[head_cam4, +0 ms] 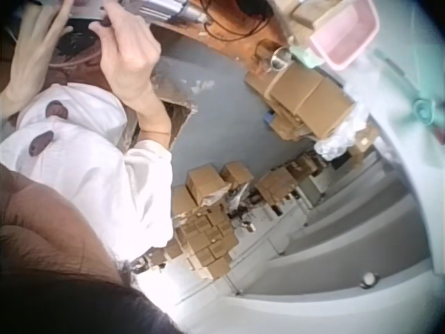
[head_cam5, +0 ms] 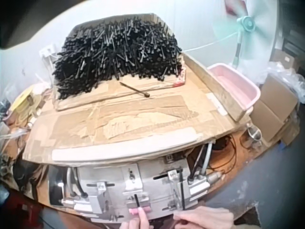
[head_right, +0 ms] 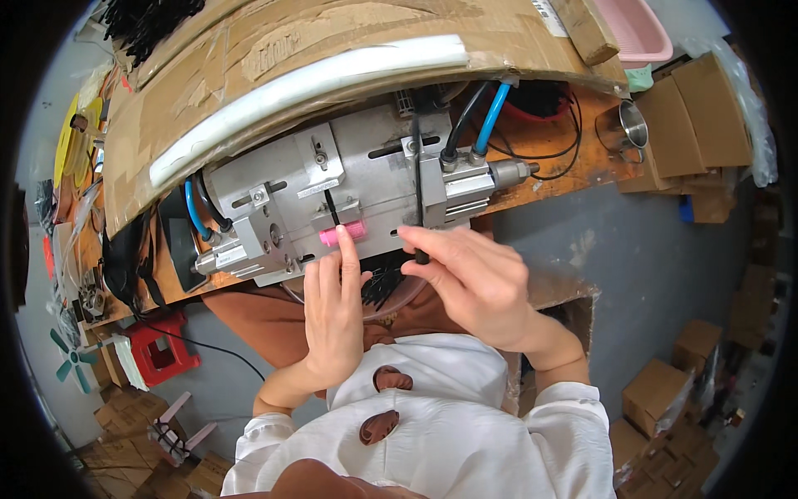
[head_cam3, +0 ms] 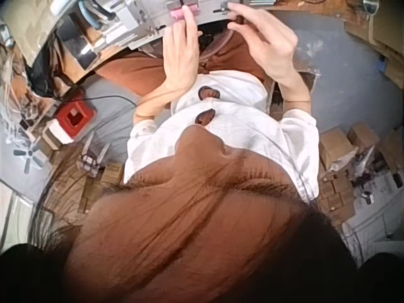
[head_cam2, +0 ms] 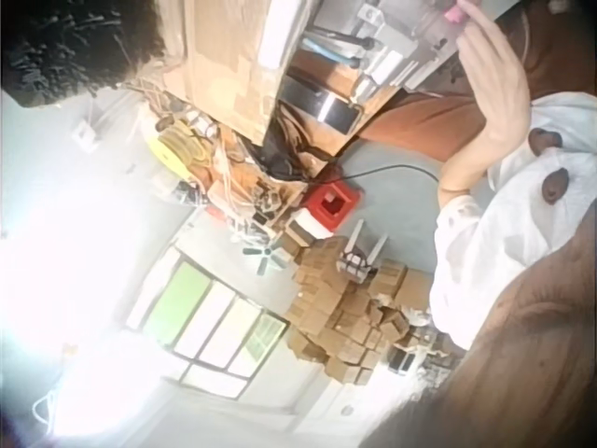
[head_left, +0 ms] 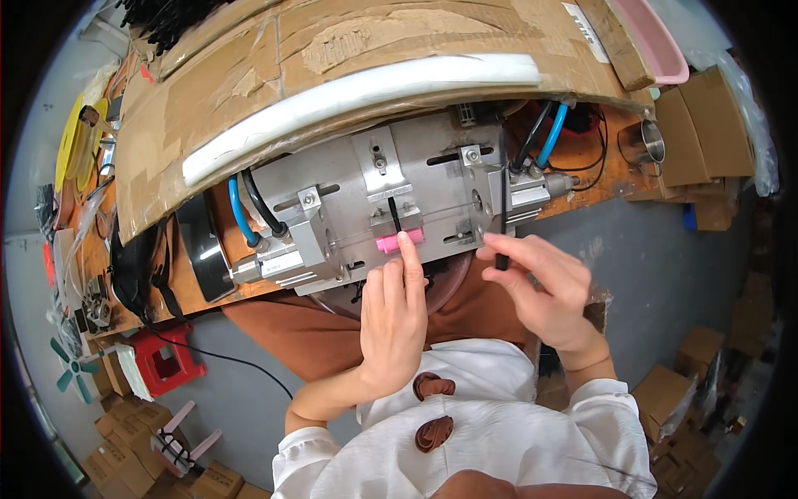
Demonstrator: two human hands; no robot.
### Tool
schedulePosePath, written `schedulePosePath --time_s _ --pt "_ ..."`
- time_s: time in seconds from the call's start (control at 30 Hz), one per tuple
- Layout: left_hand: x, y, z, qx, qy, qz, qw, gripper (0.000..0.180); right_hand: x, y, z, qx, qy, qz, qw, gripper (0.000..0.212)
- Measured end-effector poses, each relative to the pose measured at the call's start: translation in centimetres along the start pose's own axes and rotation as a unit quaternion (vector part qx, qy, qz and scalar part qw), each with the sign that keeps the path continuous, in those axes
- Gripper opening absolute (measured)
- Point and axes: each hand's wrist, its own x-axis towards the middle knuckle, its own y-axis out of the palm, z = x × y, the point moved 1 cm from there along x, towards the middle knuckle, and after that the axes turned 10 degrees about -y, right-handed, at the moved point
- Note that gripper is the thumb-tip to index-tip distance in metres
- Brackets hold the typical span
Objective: The person picks up black cable ties from a pile on a cardboard box and feeds them one at a time into a mechanical processing machine on a workbench.
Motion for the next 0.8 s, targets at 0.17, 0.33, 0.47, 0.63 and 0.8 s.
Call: schedulePosePath --time_s 0.17,0.33,0.47,0.63,0.8 --pt "-0.1 -0.2 0.3 -0.022 -0.001 0.006 1.000 0.064 -2.8 3.5 -1.0 -0.047 -0.056 0.026 0.997 0.063" --pt "-1.4 -3.2 1.0 -0.072 -0.038 -0.041 0.996 0.069 -3.3 7.1 -1.5 -0.086 -0.097 0.073 0.989 0.063" --pt "-2.3 -3.6 1.9 -0.090 -0.073 -0.046 0.992 0.069 -2.4 7.8 -1.4 -0.076 -0.060 0.105 0.990 0.066" --pt "-1.1 -5.0 3.6 -0.089 -0.069 -0.051 0.992 0.068 -1.3 6.7 -0.7 -0.048 -0.055 0.132 0.989 0.066" --pt "11.8 -9.9 7.3 -0.076 0.082 -0.163 0.980 0.045 9.3 0.7 -2.2 -0.246 -0.189 0.047 0.950 0.042"
